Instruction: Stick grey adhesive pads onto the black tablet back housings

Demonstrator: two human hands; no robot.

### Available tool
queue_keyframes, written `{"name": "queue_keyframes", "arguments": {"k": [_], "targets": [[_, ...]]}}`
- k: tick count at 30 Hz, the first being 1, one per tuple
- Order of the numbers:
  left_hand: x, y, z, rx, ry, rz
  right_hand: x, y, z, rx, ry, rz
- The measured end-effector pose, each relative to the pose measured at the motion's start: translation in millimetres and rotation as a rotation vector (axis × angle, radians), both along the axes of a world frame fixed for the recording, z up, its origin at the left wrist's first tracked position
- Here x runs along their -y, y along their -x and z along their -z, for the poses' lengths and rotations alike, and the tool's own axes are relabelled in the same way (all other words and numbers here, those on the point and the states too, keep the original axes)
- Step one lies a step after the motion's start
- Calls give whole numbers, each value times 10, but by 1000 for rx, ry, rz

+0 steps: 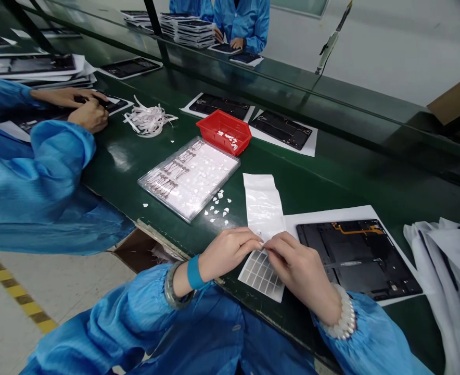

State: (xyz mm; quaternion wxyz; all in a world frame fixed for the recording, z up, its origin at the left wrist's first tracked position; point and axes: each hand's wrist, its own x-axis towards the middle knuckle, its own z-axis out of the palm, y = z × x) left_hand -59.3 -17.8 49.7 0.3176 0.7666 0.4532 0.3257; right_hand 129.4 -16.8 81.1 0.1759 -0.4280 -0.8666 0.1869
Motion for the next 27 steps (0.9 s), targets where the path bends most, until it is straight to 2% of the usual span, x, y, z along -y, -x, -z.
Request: {"name": "queue_keyframes", "arguments": {"k": [4, 7, 10, 14, 16, 18, 22, 27], "targets": [[-9, 58, -41, -37, -12, 14, 9, -253, -135, -215, 271, 76], [-27, 95, -104, -93, -154, 0, -33, -620, -220, -273, 414, 252], [-89, 26, -207, -171, -290, 18, -61, -943, -152, -253, 366, 427], [-219, -321, -283, -377, -440, 303, -66, -1075, 105, -160, 302, 470], [-288, -532, -251, -482, -521, 425, -75, -1048, 201, -129, 274, 484], [-352, -694, -190, -550, -573, 494, -84, -1011, 249, -124, 253, 510], [-429, -811, -101, -596, -597, 542, -79, -971, 263, -135, 247, 556], [-437, -788, -98, -577, -596, 535, -55, -946, 263, -149, 267, 603]]}}
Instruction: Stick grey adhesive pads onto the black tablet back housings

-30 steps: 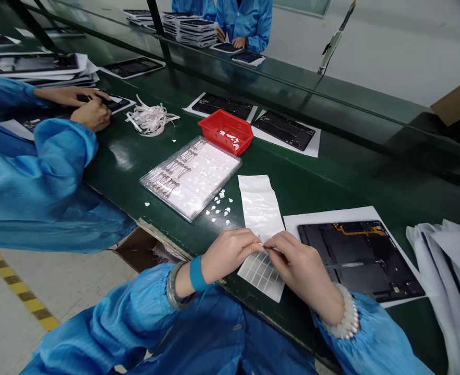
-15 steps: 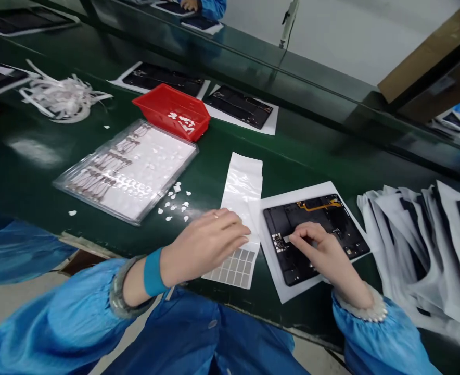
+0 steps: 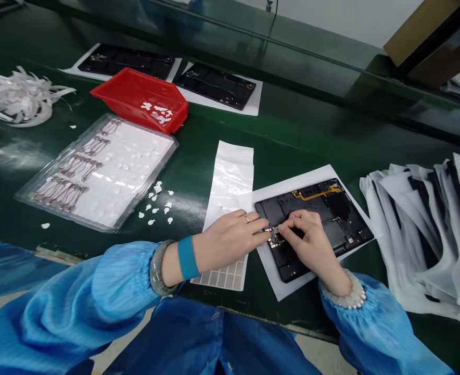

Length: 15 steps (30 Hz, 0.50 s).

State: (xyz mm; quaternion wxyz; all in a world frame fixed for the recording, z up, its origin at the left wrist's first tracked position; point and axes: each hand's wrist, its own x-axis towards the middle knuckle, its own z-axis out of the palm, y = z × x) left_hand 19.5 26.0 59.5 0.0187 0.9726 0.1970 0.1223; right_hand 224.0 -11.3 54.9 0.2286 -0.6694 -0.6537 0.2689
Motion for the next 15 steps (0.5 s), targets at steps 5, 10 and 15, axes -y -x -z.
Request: {"name": "queue_keyframes", "arguments": {"k": [5, 10, 15], "targets": [[4, 1, 10, 15, 19, 1, 22, 31, 5, 29, -20, 16], [3, 4, 27, 42, 39, 4, 37, 49, 8, 51, -50, 17], [6, 9, 40, 56, 51, 10, 35, 39, 23, 61, -58, 18]]}}
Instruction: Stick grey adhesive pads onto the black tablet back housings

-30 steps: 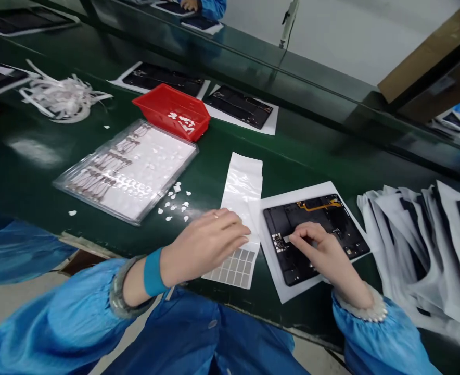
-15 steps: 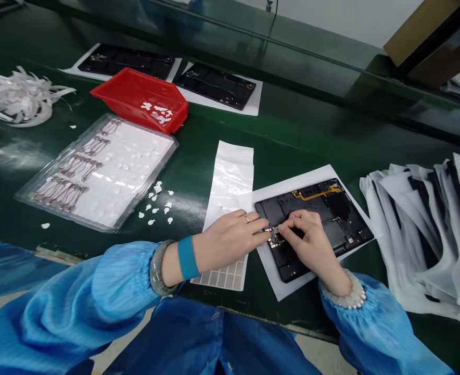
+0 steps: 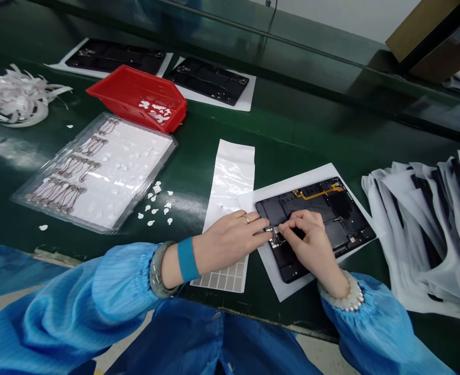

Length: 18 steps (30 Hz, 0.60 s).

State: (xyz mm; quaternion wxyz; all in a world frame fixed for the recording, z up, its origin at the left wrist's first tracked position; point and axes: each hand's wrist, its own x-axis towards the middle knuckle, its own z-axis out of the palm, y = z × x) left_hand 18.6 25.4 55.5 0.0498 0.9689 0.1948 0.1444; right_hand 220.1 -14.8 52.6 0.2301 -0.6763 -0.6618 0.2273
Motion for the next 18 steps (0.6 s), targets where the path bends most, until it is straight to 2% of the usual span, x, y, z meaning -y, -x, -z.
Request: {"name": "queue_keyframes", "arguments": {"k": [18], "targets": [[14, -60, 58, -114, -62, -11, -10, 7, 0, 31, -11, -20]]}}
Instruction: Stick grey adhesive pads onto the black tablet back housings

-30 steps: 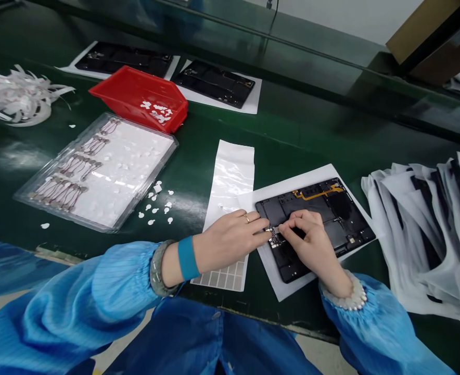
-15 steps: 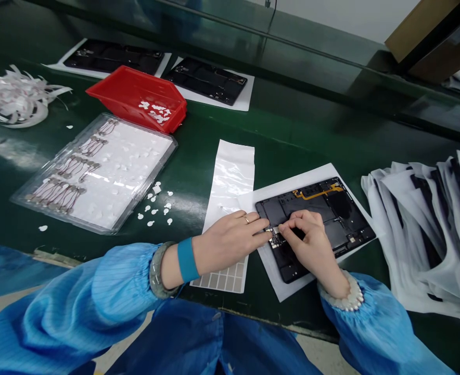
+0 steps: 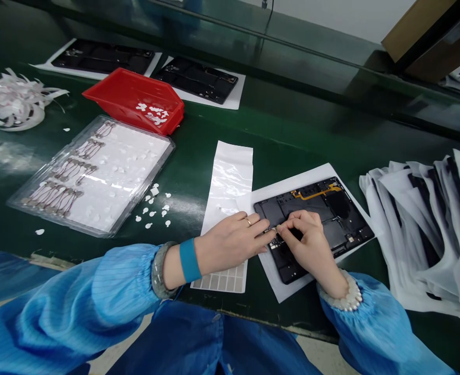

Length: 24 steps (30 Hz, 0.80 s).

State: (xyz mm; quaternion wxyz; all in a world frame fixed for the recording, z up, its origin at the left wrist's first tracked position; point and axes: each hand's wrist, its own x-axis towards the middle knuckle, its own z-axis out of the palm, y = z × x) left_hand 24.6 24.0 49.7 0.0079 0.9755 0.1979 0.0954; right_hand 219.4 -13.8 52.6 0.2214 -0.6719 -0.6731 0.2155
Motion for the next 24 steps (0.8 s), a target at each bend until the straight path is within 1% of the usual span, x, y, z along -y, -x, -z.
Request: {"name": "queue_keyframes", "arguments": {"k": [4, 7, 9, 12, 14, 15, 17, 19, 21, 24], "targets": [[2, -9, -23, -17, -6, 2, 5, -16, 29, 28, -12, -9], [9, -32, -50, -29, 2, -19, 7, -18, 39, 61, -37, -33], [21, -54, -56, -15, -2, -35, 10, -16, 3, 126, -67, -79], [50, -86, -51, -1, -24, -41, 17, -51, -125, 316, -160, -144], [70, -103, -51, -7, -25, -37, 15, -129, -222, 417, -271, -96], [76, -109, -55, -8, -16, -36, 10, -185, -256, 429, -331, -56], [66, -119, -76, -4, 16, -33, -8, -310, -274, 379, -415, 2], [24, -132, -113, 5, 38, -25, -33, -415, -214, 285, -429, -4], [-45, -150, -158, 1, 33, -17, -59, -469, -100, 212, -386, -47], [-151, -181, -213, -26, 9, 11, -84, -461, 53, 196, -302, -95]]}}
